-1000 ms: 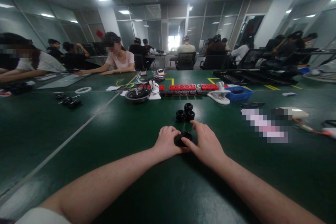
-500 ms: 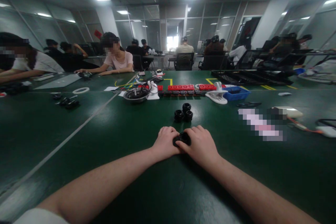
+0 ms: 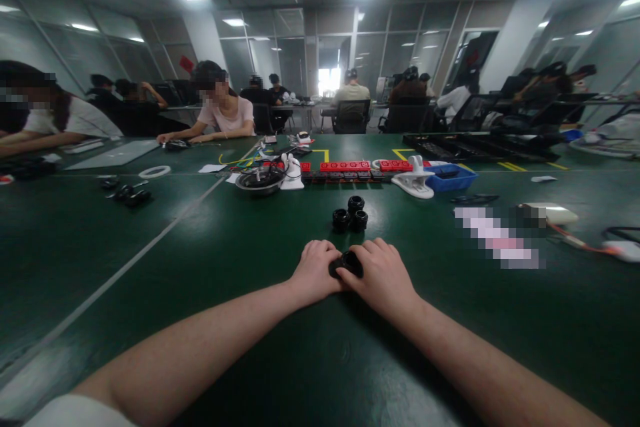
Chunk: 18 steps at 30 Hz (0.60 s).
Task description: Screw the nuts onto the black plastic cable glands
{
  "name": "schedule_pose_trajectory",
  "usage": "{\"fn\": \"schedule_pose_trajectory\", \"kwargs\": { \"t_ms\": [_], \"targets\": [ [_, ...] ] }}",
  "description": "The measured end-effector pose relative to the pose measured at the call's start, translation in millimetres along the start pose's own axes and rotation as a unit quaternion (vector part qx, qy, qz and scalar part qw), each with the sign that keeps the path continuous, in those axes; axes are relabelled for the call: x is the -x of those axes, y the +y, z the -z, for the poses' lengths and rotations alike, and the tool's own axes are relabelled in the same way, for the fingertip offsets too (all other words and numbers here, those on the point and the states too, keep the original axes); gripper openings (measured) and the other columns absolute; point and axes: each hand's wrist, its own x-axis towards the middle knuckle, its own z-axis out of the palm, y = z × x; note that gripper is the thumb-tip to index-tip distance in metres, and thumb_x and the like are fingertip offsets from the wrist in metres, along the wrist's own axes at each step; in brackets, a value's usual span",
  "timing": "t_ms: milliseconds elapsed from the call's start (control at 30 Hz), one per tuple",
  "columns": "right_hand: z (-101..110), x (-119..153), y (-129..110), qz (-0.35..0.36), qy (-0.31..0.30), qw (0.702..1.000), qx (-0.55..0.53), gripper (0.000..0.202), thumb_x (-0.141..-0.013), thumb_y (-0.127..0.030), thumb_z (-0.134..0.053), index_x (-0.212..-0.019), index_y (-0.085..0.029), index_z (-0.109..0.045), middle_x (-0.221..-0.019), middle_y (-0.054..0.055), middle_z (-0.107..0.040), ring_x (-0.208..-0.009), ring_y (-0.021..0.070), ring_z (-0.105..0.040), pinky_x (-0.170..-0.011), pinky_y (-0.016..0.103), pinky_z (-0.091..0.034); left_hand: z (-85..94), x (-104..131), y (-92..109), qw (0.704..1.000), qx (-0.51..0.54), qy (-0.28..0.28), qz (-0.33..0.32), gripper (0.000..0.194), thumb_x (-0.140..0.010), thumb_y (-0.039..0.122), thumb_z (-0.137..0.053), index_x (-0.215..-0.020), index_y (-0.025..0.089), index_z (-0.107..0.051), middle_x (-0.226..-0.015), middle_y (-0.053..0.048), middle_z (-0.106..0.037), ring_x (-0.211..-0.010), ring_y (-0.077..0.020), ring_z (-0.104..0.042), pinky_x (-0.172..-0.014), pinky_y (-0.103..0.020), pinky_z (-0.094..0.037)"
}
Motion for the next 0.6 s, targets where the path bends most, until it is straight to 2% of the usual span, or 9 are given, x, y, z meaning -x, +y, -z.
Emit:
{"fn": "schedule_pose_trajectory", "kwargs": {
  "t_ms": [400, 600],
  "targets": [
    [-2.0, -0.3, 2.3, 0.025, -0.031, 0.997, -0.068, 0.027, -0.074, -0.028, -0.050, -0.097, -0.016, -0.056, -0.086, 0.007, -0.059, -0.084, 0.0205, -0.046, -0.074, 0.032, -0.035, -0.1, -0.1, 0.9, 1.000, -0.014, 0.008, 0.004, 0.024, -0.061, 0.036, -0.062, -0.077, 0.019, -0.060, -0.087, -0.003, -0.050, -0.085, -0.0201, -0.044, -0.082, -0.036, -0.036],
    [-1.7, -0.4, 2.3, 0.043, -0.030, 0.994, -0.098, 0.030, -0.076, -0.036, -0.051, -0.100, -0.018, -0.055, -0.090, 0.007, -0.060, -0.088, 0.0219, -0.046, -0.078, 0.036, -0.034, 1.2, -0.2, 0.5, 1.000, -0.009, -0.001, 0.011, 0.026, -0.060, 0.036, -0.062, -0.079, 0.018, -0.059, -0.088, -0.003, -0.050, -0.087, -0.0211, -0.044, -0.082, -0.037, -0.036]
  ]
}}
